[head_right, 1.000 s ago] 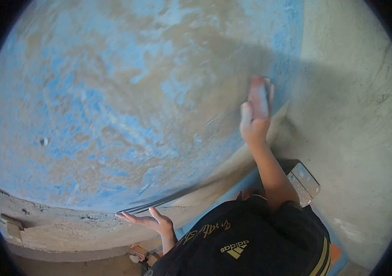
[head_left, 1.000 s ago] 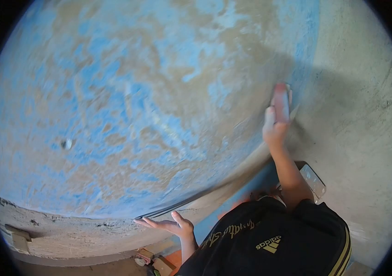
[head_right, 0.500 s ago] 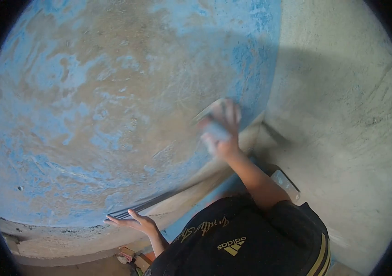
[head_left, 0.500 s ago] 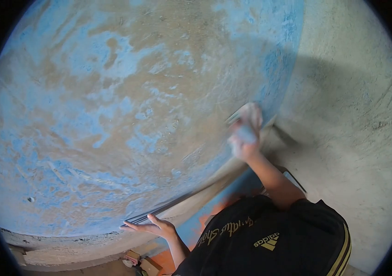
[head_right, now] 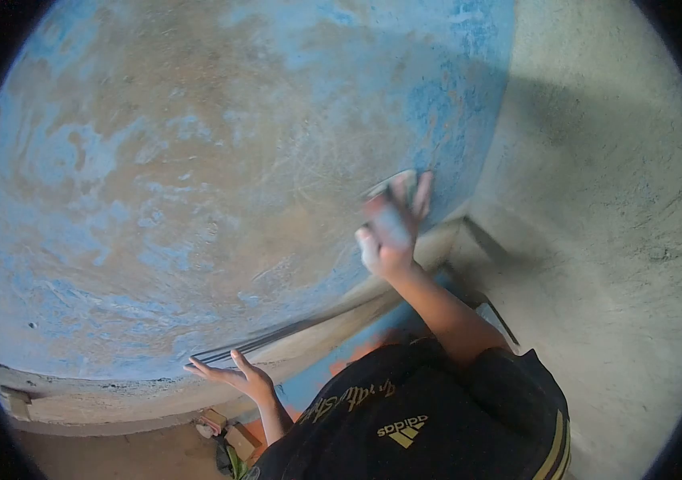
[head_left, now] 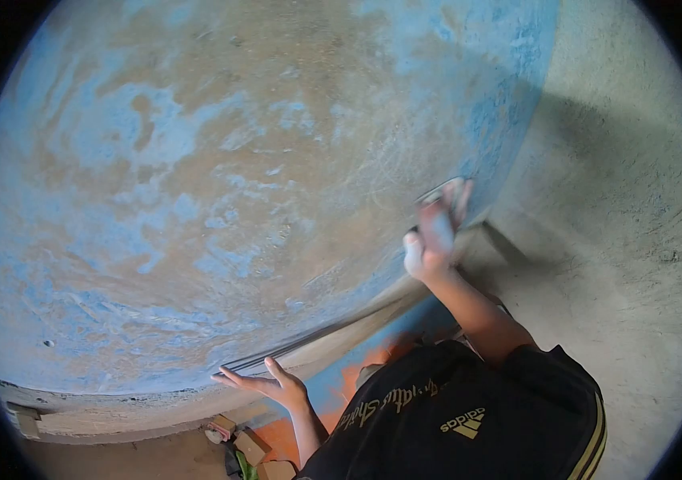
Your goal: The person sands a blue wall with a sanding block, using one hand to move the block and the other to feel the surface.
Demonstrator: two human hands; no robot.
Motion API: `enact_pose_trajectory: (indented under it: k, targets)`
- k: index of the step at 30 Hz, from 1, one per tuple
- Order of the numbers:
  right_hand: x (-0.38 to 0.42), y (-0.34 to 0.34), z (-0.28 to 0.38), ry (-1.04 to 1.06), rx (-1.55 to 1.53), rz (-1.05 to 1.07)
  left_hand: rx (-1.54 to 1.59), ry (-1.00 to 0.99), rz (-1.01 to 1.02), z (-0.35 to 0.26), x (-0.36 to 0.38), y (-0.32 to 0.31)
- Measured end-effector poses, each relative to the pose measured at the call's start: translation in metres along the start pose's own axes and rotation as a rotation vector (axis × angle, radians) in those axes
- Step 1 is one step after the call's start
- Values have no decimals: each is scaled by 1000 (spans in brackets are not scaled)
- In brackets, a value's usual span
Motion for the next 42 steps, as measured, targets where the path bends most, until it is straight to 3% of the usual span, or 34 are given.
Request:
enact_pose_trajectory:
  k: [3,4,7,8,10,11,12,15,16,19,20,23,26,29,31,33,34,36,39,40,42]
  targets:
    - [7,4,-18,3,-55,61,13,6,48,-8,3,1]
    - [8,3,-30,-223,-180,44,20,2,62,-9,4,2]
    - [-15,9,-2,-252,-166,0,19,-18,94,-11,7,-1]
    - [-10,8,12,-31,-104,240,11,-21,87,-9,8,-3]
    - [7,9,29,228,1,331,2,-33,71,-10,7,-9]
    - [1,12,10,195,79,283,7,-31,70,-11,6,-10]
    - [16,5,-27,-294,-316,144,12,-23,62,-16,5,-11]
    - [2,6,-54,-545,-261,-202,26,-4,18,-23,3,-16]
    - [-13,14,-33,-304,-98,-92,23,-1,11,-23,4,-15]
    - [-21,22,-12,-30,-151,57,29,26,37,-25,3,-15]
    - [-2,16,-41,-184,-350,46,41,13,52,-24,3,-14]
    - [-2,11,-41,-551,-368,-83,60,1,78,-21,10,-13]
    - [7,13,8,31,-26,229,29,-35,73,-20,6,-14]
    - [45,-2,-44,-11,-51,164,10,-44,57,-16,7,-14]
    - [35,-10,-34,-330,-258,-30,17,-57,64,-15,7,-14]
    - [19,-10,-7,-381,-169,-133,0,-123,52,-9,7,-10]
    - [18,-12,12,-181,-125,-60,-11,-169,40,-5,5,-8]
    - [19,-8,39,20,-57,51,-30,-219,-4,7,-5,1]
    - [31,-9,30,-47,-175,140,-85,-215,-109,36,-26,25]
    - [37,-9,24,-204,-317,161,-110,-208,-148,48,-34,34]
    - [50,-16,32,-325,-379,139,-162,-219,-227,77,-49,50]
Point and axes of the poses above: each hand's wrist, its own x-axis away from the middle knuckle, its own y-axis out of the back of the hand, z = x × y, the point moved 4 cm from there along -x, towards the middle knuckle, and after that the axes turned 7 degrees about z, right-handed, at the moved point
